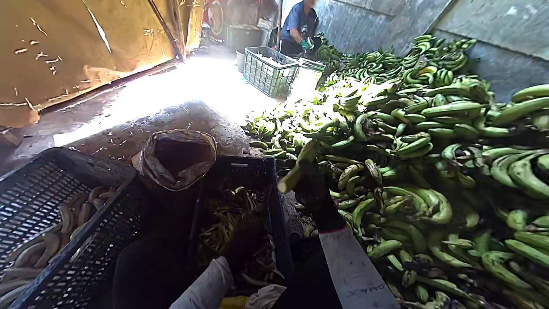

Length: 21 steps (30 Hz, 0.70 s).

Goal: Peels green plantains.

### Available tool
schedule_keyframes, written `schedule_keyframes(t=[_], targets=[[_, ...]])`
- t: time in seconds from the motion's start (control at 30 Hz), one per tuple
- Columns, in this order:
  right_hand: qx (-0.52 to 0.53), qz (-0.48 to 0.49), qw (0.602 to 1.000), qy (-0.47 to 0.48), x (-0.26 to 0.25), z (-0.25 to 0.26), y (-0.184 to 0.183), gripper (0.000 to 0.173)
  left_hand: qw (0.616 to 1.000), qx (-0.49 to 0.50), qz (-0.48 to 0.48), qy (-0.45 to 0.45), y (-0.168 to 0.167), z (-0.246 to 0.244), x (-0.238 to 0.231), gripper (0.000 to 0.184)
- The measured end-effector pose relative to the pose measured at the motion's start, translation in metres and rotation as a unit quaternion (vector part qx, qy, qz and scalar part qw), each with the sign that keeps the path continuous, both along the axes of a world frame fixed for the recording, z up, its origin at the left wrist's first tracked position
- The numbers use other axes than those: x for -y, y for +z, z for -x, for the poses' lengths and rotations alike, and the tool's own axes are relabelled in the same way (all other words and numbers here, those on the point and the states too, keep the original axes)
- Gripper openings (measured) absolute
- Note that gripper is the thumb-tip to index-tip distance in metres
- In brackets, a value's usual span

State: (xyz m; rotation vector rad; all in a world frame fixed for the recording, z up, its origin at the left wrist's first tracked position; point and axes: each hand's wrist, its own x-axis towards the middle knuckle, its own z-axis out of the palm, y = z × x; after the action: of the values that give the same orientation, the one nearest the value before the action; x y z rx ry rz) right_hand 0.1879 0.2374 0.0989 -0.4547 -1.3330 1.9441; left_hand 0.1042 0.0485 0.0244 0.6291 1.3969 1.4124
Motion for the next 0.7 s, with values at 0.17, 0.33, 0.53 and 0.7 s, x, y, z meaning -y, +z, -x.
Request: schedule_keyframes(t=[0.17,0.33,0.53,0.7], targets=[[0.064,-0.035,0.995,-0.071,-0.009,0.006,-0.005,0.037,0.947,-0.311,-0.078,-0.027,0.057,0.045,-0.003,0.046],[0.061,-0.079,0.990,-0.100,-0.004,0.014,-0.029,0.046,0.888,-0.454,-0.016,-0.078,0.064,0.050,-0.006,0.062],[-0.003,0.064,0.998,0.021,0.016,0.022,-0.057,0.035,0.887,-0.453,0.027,-0.079,0.042,0.066,-0.016,0.051],[-0.034,0.188,0.965,0.179,0.043,0.019,-0.079,0.031,0.829,-0.549,0.097,0.035,0.029,0.093,-0.024,0.044]])
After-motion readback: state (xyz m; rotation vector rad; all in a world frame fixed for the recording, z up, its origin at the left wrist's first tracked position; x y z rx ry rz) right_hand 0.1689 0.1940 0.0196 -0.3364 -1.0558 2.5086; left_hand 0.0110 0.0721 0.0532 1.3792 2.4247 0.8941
